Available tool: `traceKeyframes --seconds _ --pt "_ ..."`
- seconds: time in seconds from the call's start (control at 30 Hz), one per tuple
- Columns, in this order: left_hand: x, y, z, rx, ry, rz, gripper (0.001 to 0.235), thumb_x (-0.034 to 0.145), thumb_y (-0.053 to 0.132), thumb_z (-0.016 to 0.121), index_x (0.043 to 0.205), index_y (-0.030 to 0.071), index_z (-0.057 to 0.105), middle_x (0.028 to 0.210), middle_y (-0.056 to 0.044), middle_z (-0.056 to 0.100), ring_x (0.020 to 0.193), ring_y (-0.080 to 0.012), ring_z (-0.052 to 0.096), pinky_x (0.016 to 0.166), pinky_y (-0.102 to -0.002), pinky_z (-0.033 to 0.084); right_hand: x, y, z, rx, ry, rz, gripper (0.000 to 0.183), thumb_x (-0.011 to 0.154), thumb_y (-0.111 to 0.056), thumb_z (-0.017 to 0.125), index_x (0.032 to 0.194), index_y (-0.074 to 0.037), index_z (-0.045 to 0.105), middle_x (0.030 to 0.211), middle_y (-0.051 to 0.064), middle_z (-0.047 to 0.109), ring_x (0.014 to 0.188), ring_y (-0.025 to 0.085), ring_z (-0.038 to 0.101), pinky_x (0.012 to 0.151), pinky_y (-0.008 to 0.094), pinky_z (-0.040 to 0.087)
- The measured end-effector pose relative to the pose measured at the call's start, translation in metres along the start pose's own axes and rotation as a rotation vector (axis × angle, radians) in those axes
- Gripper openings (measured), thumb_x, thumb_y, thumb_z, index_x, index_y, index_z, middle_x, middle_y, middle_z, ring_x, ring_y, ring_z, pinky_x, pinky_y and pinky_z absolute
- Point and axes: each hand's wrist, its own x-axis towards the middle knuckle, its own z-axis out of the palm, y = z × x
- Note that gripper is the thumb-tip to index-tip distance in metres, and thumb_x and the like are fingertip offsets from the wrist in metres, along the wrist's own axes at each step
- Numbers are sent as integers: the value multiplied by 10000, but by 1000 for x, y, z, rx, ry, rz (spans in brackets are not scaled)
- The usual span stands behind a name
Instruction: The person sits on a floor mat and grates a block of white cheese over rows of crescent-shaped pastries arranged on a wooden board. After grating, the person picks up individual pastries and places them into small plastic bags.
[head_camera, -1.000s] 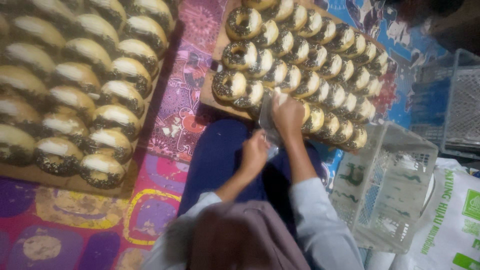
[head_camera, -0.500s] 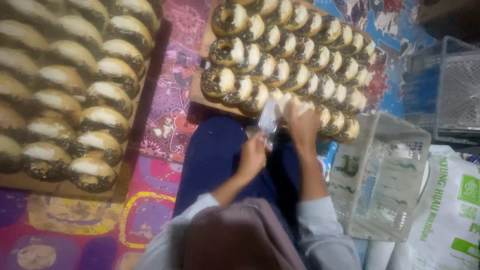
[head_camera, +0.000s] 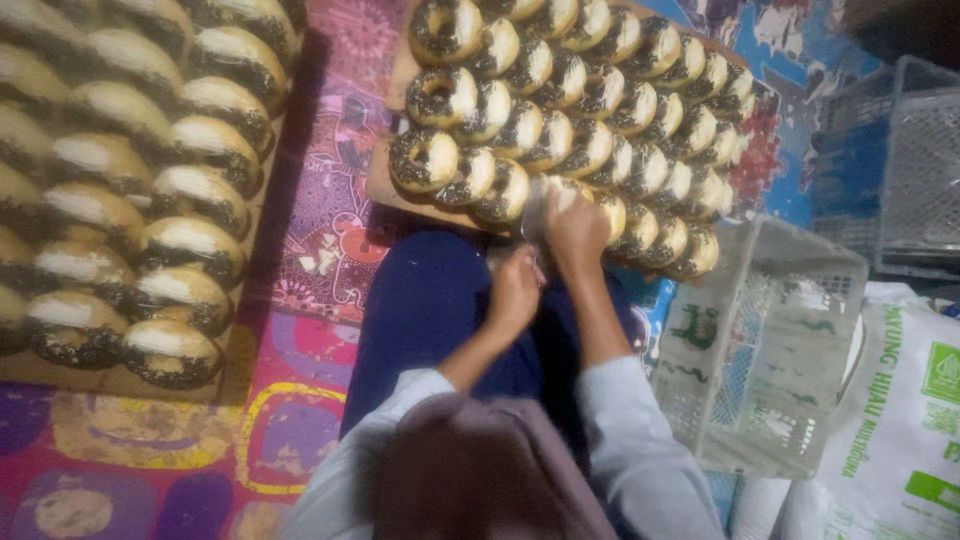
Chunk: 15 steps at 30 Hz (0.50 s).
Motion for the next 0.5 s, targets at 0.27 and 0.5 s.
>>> traceKeyframes --seconds 0.27,0.5 --pt "-70 15 -32 -10 -76 83 268 1014 72 468 1179 -8 663 763 -113 733 630 -217 682 595 -383 545 25 -4 -19 176 -192 138 552 989 -492 573 874 10 771 816 280 716 766 463 703 740 536 543" --pt "-83 23 -34 -256 -245 -253 282 1082 125 409 1233 11 618 784 -84 682 384 -103 512 346 -273 412 19 39 -61 373 -165 350 575 922 -534 626 937 25 761 861 277 734 851 415 748 765 498 553"
